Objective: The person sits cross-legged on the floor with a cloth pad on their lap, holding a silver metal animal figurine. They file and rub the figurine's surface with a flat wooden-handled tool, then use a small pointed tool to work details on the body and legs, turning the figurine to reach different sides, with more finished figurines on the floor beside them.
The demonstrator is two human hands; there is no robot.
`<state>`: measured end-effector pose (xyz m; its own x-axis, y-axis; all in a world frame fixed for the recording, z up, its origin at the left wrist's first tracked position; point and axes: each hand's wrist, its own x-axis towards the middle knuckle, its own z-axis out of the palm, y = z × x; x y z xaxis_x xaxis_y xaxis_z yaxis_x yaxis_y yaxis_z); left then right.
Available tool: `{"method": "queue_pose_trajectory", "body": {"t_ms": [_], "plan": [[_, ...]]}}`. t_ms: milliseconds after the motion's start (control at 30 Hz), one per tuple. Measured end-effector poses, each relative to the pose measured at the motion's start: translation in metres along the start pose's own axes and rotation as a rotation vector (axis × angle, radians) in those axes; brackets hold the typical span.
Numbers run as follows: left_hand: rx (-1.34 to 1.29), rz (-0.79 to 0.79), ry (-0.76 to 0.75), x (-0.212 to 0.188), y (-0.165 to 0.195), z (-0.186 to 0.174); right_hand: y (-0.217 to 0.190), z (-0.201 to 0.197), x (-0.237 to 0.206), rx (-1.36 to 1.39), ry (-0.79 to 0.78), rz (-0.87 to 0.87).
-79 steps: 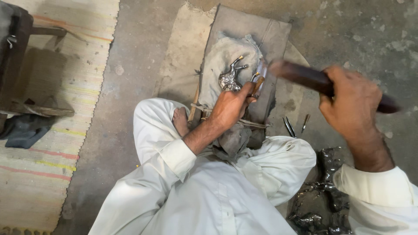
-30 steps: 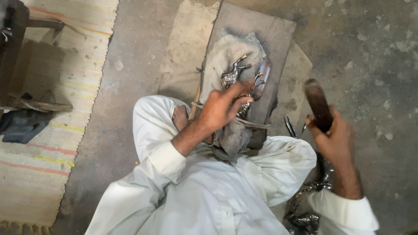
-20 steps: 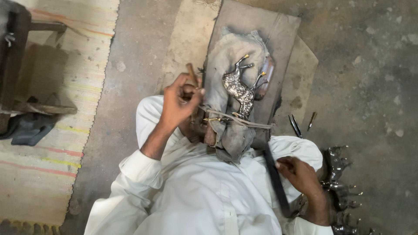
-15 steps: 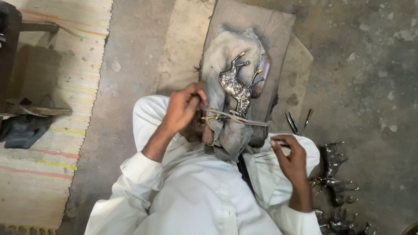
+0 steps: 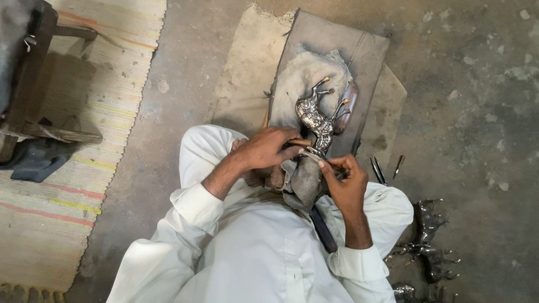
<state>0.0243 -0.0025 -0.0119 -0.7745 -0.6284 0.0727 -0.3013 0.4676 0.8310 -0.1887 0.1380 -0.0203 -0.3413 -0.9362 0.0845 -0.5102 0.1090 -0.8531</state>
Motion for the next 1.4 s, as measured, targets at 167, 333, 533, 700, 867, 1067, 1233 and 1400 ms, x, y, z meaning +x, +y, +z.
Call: {"method": "queue_pose_trajectory", "body": {"t_ms": [167,333,533,700,867,1067,1233,1400], "plan": [[-0.069,-0.064,-0.035,0.005,0.007,-0.010,-0.005,0.000,-0.007,0.061,-0.035,-0.019],[0.030,-0.098,-0.028,0.000,0.023,-0.016,-0.020,-0.001,-0.009,-0.077,0.053,-0.126],[0.101,0.072,0.092,-0.023,0.029,-0.025,-0.038,0.001,-0.001,-0.262,0.105,-0.124],[0.216,0.108,0.125,-0.028,0.030,-0.021,-0.056,-0.001,0.014,-0.491,0.216,-0.303],[0.236,0.099,0.073,-0.032,0.030,-0.025,-0.072,-0.008,0.042,-0.361,0.231,-0.428],[0.316,0.183,0.145,-0.042,0.032,-0.023,-0.072,0.010,0.072,-0.435,-0.011,-0.450],[0.358,0.166,0.186,-0.045,0.028,-0.018,-0.061,0.023,0.073,-0.510,0.008,-0.396],[0.293,0.121,0.122,-0.042,0.023,-0.022,-0.055,0.023,0.073,-0.494,-0.009,-0.335]]}}
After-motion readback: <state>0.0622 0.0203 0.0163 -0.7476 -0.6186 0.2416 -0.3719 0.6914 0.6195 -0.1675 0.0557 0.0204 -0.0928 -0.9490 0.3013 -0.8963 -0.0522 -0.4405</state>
